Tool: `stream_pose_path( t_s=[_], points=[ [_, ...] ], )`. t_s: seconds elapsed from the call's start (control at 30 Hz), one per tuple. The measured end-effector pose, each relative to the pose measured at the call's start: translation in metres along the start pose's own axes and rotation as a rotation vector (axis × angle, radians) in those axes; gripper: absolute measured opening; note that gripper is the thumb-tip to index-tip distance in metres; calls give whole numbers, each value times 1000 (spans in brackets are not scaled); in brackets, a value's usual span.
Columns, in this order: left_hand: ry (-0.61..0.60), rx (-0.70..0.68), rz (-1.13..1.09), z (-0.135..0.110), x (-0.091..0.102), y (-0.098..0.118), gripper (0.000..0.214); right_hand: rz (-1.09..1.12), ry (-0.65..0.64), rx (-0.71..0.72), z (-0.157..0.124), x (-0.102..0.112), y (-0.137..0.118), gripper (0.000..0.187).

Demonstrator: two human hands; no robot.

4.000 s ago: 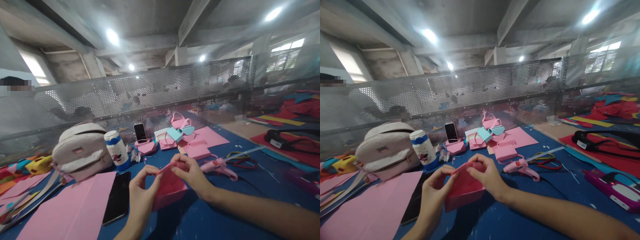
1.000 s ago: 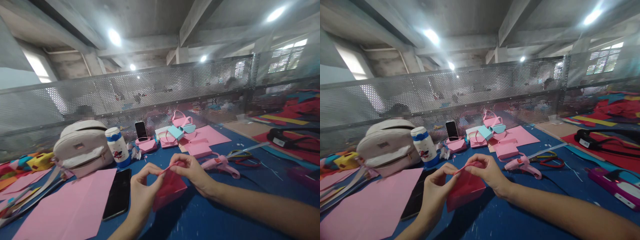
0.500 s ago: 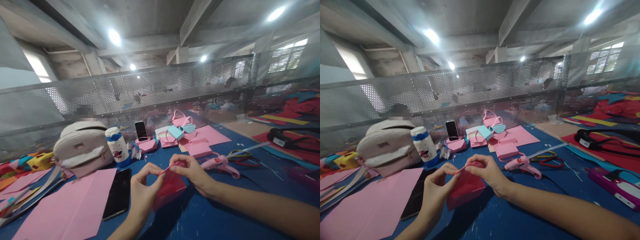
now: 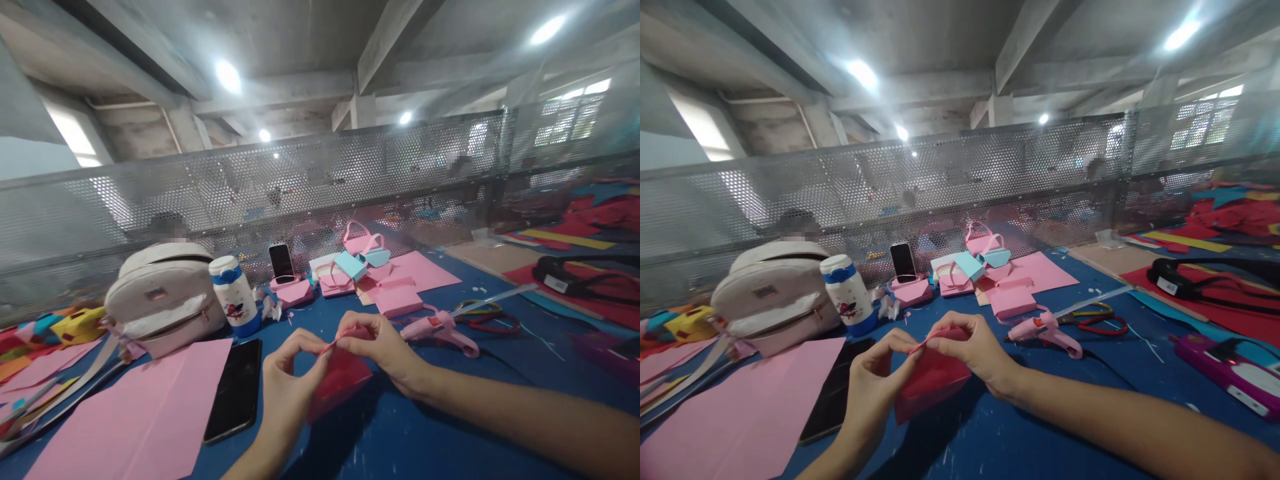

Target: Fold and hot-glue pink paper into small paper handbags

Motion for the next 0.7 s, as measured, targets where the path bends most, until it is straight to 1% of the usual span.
stream_pose_path(
  t_s=[0.2,0.4,0.7],
  points=[
    [1,10,-12,-1,-1,-4,14,-2,-10,9,-1,0,1,18],
    [4,66,-35,-1,-1,-9,12,-3,15,-7,-1,-1,4,20],
    [-4,76,-37,-3,-1,-10,11,19,25,-17,-1,-1,4,24]
  ],
)
Point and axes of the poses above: each hand's wrist, its own z-axis towards the middle knuckle, its own x-axis out of the back of the hand, y = z × x, the point moved 3 cm from there along z, towards the middle knuckle, and after that the axes turned 2 degrees about -z, right-handed, at the moved point
